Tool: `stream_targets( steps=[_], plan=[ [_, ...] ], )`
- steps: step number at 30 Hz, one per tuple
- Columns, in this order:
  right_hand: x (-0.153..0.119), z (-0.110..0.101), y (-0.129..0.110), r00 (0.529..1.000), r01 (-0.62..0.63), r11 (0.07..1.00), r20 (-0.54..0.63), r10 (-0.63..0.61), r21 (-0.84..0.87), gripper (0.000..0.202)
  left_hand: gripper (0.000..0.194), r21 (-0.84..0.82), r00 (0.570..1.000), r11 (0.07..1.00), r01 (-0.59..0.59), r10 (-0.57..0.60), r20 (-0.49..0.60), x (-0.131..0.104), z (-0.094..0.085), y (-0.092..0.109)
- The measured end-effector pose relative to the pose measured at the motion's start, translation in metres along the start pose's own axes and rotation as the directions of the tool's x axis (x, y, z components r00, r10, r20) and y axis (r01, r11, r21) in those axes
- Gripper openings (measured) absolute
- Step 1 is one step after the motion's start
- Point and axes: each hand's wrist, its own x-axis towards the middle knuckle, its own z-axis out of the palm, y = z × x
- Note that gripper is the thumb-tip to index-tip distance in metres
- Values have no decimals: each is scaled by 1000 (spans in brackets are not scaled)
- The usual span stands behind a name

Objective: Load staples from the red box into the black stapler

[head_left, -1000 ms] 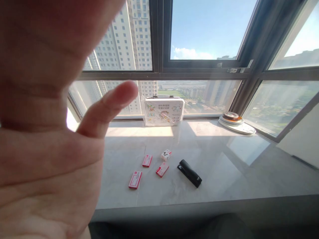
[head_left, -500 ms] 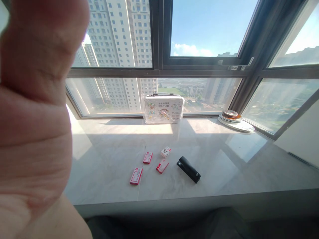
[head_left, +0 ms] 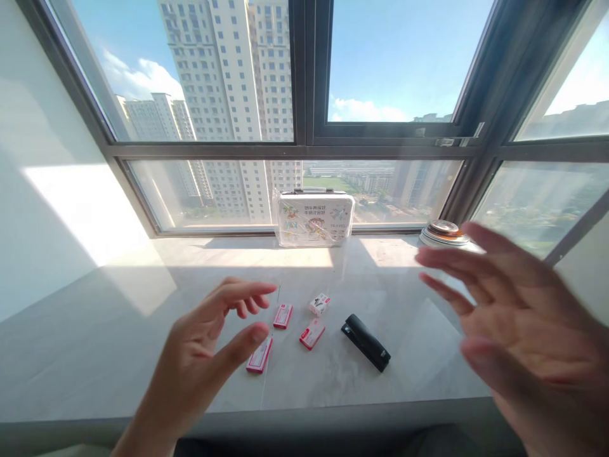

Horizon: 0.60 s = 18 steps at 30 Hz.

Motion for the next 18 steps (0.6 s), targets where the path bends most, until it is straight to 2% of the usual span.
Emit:
stream_targets(
  steps=[2,4,5,7,8,10,14,18],
  plan=[
    [-1,32,45,992,-107,993,56,110,-50,62,44,139,996,988,72,-79,45,-9,30,-46],
    [-11,63,100,967,-209,958,107,232,-195,57,46,333,998,941,61,-69,12,-26,58,-98],
    [-17,77,127,954,-230,940,134,269,-252,56,49,422,995,904,74,-95,30,-36,69,-121],
    [-29,95,168,937,-213,927,204,283,-309,54,48,509,981,858,64,-147,125,-51,82,-154],
    [-33,100,180,940,-192,925,210,270,-329,52,44,525,977,849,56,-155,146,-56,85,-162],
    [-39,101,190,946,-157,923,214,242,-351,49,41,514,969,857,29,-150,196,-59,83,-166],
    [-39,93,186,936,-143,926,255,241,-348,47,47,432,953,902,4,-134,272,-50,78,-155],
    [-39,89,184,921,-157,923,285,266,-351,45,50,366,931,931,11,-143,337,-46,88,-141]
  ],
)
